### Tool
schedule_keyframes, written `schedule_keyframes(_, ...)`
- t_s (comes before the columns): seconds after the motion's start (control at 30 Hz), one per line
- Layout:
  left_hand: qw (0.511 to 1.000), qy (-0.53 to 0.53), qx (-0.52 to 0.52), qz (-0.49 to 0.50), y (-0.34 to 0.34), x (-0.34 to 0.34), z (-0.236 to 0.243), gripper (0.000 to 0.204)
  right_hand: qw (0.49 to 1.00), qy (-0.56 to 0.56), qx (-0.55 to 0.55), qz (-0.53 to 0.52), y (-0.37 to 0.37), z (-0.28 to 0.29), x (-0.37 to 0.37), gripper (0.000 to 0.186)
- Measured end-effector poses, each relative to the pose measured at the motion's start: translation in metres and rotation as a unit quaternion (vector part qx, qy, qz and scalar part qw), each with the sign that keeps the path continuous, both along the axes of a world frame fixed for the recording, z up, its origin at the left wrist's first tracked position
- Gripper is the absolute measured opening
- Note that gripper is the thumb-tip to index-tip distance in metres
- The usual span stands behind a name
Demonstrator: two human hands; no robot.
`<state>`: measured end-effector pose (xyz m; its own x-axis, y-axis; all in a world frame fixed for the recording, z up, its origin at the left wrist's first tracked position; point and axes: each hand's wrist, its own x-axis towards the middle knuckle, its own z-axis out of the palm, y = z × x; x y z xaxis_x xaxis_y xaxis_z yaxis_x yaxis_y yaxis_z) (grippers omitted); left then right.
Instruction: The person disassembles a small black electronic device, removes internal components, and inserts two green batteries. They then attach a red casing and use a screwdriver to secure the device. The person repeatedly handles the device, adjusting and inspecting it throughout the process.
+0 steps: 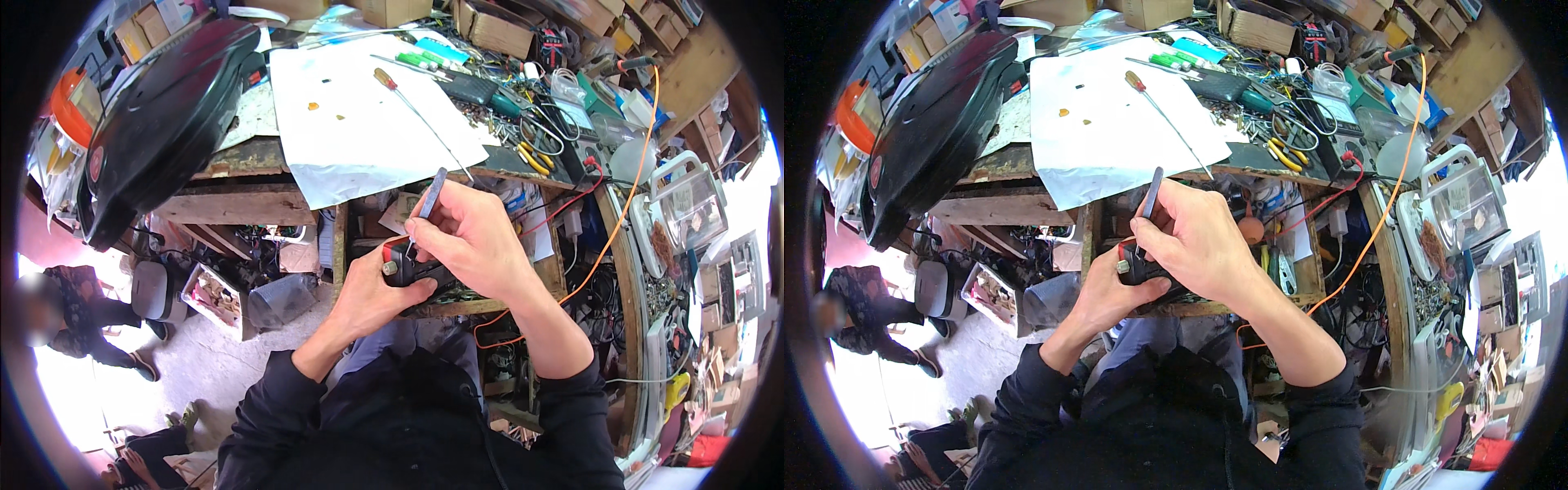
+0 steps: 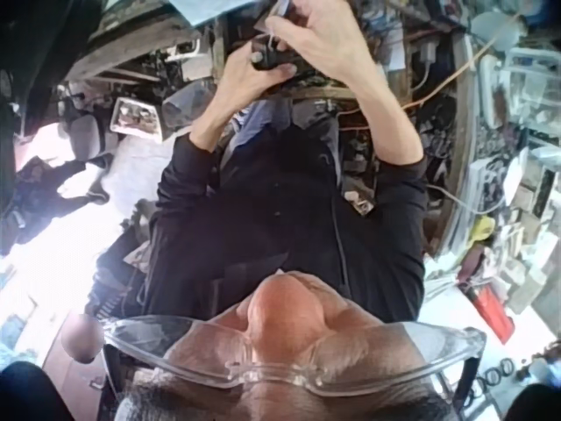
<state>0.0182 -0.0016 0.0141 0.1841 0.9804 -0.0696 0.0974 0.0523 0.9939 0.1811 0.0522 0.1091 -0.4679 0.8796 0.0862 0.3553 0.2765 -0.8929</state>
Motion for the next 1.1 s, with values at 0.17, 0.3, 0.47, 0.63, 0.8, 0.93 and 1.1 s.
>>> schedule_keyframes(0.17,1.000,-0.006,-0.021,-0.003,0.003,0.000,0.002,0.046,0.998,-0.013,0.052,-0.031,-0.009,0.000,-0.003,0.011)
schedule_keyframes(0.3,0.999,-0.022,-0.029,-0.002,0.004,0.000,0.000,0.042,0.996,0.003,0.074,-0.048,-0.013,-0.005,-0.005,0.010)
schedule_keyframes(0.47,0.998,-0.049,-0.031,-0.008,0.006,-0.001,-0.003,0.040,0.988,-0.022,0.139,-0.058,-0.014,-0.013,-0.007,0.012)
schedule_keyframes(0.63,0.994,-0.104,-0.021,-0.009,0.008,0.002,-0.006,0.037,0.979,-0.014,0.194,-0.064,-0.016,-0.019,-0.010,0.012)
schedule_keyframes(0.8,0.976,-0.193,-0.098,-0.041,0.011,-0.002,-0.007,0.048,0.969,-0.012,0.241,-0.054,-0.014,-0.024,-0.010,0.012)
schedule_keyframes(0.93,0.964,-0.241,-0.108,-0.031,0.011,-0.002,-0.006,0.034,0.965,-0.004,0.258,-0.048,-0.011,-0.029,-0.012,0.012)
schedule_keyframes(1.1,0.959,-0.256,-0.113,-0.034,0.011,-0.003,-0.003,0.033,0.964,-0.006,0.260,-0.053,-0.010,-0.030,-0.015,0.011)
